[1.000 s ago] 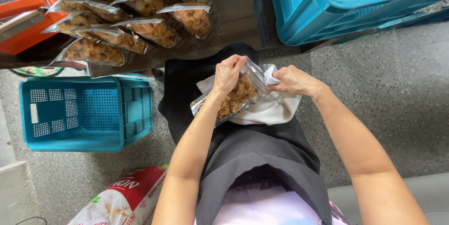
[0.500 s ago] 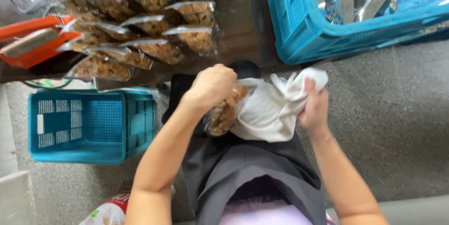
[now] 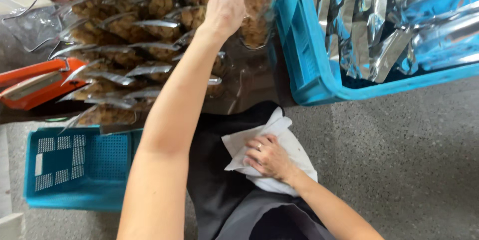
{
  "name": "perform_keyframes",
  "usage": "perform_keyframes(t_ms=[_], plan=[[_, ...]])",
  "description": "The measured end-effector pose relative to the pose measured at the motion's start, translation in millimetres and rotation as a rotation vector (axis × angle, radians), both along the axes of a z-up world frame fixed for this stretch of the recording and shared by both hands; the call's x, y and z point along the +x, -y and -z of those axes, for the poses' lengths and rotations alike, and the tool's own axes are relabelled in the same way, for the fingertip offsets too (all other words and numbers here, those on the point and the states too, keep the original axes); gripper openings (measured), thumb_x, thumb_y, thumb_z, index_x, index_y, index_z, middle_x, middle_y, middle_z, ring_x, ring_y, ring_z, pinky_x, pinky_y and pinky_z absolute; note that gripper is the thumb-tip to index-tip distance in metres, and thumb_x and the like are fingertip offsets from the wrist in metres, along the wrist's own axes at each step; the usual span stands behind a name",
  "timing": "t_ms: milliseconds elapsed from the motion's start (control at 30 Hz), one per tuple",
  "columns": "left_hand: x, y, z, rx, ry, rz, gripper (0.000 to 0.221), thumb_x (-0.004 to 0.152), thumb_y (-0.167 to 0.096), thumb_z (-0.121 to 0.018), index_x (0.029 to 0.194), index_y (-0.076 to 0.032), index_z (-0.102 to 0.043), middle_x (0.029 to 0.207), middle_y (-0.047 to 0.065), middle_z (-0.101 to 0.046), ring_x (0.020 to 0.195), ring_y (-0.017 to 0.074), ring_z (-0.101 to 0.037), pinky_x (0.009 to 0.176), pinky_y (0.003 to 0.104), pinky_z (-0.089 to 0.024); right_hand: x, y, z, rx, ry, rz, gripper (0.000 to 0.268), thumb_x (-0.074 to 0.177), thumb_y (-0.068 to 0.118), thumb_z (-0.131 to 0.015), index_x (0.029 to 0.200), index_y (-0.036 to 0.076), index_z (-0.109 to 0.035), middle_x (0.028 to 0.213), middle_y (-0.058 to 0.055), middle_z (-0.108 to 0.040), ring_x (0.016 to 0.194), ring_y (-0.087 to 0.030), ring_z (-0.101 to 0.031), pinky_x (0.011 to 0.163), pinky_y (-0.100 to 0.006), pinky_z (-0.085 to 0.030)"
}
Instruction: The person sits on the floor and wipes the exterior of sealed snack packages with a white cloth. They pick up each package from a blue crate, wipe it, and place it on a metal table. The process is repeated for multiple packages.
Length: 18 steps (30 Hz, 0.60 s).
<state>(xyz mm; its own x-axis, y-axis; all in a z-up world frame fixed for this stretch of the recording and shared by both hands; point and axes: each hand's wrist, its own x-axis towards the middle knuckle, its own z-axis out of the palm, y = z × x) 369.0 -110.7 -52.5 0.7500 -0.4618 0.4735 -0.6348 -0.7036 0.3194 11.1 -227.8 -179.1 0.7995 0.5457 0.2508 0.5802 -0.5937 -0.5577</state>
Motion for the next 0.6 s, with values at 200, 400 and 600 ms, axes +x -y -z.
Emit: perform_keyframes(t_ms=[200, 400, 600], plan=[[84.7, -4.9, 101.8, 0.120, -0.035, -0.130, 0.026, 0.089, 0.001, -0.058, 0.112, -0.010, -0.062, 0.105, 0.011, -0.073, 0.105, 0.0327, -0.067, 0.082, 0.047, -0.051, 8.7, 8.0, 5.0, 0.104, -0.101, 0.046, 0.017, 0.090, 0.029, -0.074, 0.094, 0.013, -0.072, 0.116, -0.001, -0.071, 0.118, -0.024, -0.060, 0.102, -0.045, -0.039], [106.9, -15.6, 136.1, 0.278, 0.114, -0.273, 0.015, 0.096, -0.007, -0.059, 0.108, -0.016, -0.062, 0.101, 0.004, -0.073, 0.104, 0.0252, -0.067, 0.086, 0.043, -0.050, 30.7, 35.9, -55.3, 0.369, -0.386, -0.002, 0.019, 0.088, 0.017, -0.077, 0.104, 0.009, -0.074, 0.130, -0.009, -0.068, 0.126, -0.029, -0.057, 0.104, -0.046, -0.044], [106.3, -14.4, 122.0, 0.249, 0.140, -0.269, 0.039, 0.088, 0.003, -0.058, 0.126, -0.009, -0.060, 0.107, 0.014, -0.071, 0.097, 0.0312, -0.066, 0.080, 0.045, -0.048, 31.2, 193.7, -175.7, 0.657, -0.027, 0.277, 0.022, 0.091, 0.007, -0.073, 0.112, 0.009, -0.073, 0.113, -0.009, -0.075, 0.098, -0.020, -0.075, 0.083, -0.027, -0.064]])
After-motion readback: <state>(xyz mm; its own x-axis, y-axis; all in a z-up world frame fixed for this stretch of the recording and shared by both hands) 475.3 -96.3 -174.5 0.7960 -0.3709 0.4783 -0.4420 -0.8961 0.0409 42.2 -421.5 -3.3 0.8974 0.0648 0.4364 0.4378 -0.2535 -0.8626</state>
